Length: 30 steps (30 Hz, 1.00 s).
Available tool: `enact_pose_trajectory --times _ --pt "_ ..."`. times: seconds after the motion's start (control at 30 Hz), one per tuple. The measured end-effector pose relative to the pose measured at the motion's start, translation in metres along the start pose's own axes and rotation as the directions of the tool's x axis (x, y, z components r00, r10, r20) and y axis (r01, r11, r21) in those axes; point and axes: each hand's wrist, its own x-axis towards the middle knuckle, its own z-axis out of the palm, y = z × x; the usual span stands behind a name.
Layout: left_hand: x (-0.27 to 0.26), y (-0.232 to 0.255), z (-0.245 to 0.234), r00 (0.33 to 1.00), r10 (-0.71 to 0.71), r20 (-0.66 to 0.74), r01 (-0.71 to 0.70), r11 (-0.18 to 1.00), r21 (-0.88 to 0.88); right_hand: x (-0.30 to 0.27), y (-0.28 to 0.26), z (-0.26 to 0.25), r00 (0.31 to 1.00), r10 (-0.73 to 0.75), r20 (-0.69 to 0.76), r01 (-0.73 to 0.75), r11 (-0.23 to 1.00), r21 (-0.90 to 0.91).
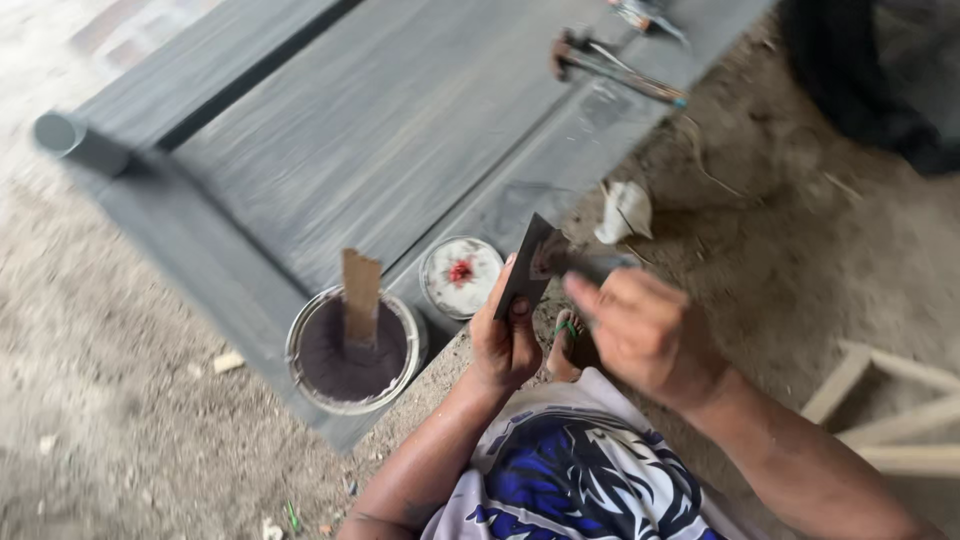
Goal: The person applies wood filler to the joins and cracks of a wooden panel using putty knives. They mix the filler on a metal scraper with a wooden stick before spreading and smoothing it over the wood surface.
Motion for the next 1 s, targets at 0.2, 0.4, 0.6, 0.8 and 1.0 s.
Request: enact_pose_trajectory --times 0.2,0.4,0.6,0.8,1.0 --pt "-0.023 -0.014 0.047 0.987 0.126 0.096 -0.12 0.991 -0.065 -0.056 0.017 -0.011 0.983 0.119 -0.141 -0.138 0.981 -0.135" --pt "-0.037 -0.022 0.11 0.984 0.081 0.156 -0.027 0.946 -0.322 -0.106 0.043 -0.027 0.945 0.257 -0.2 -0.278 0.957 -0.081" --pt "-0.055 -0.012 0.194 0.959 0.137 0.247 -0.013 0.894 -0.448 -0.166 0.076 -0.078 0.911 0.268 -0.314 -0.35 0.905 -0.241" --pt "-0.089 0.011 0.297 0.934 0.082 0.349 0.131 0.828 -0.546 -0.249 0.128 -0.123 0.907 0.288 -0.306 -0.34 0.932 -0.129" --pt "-0.108 0.031 0.376 0.904 0.111 0.412 0.114 0.868 -0.483 -0.31 0.186 -0.169 0.852 0.303 -0.427 -0.417 0.886 -0.202"
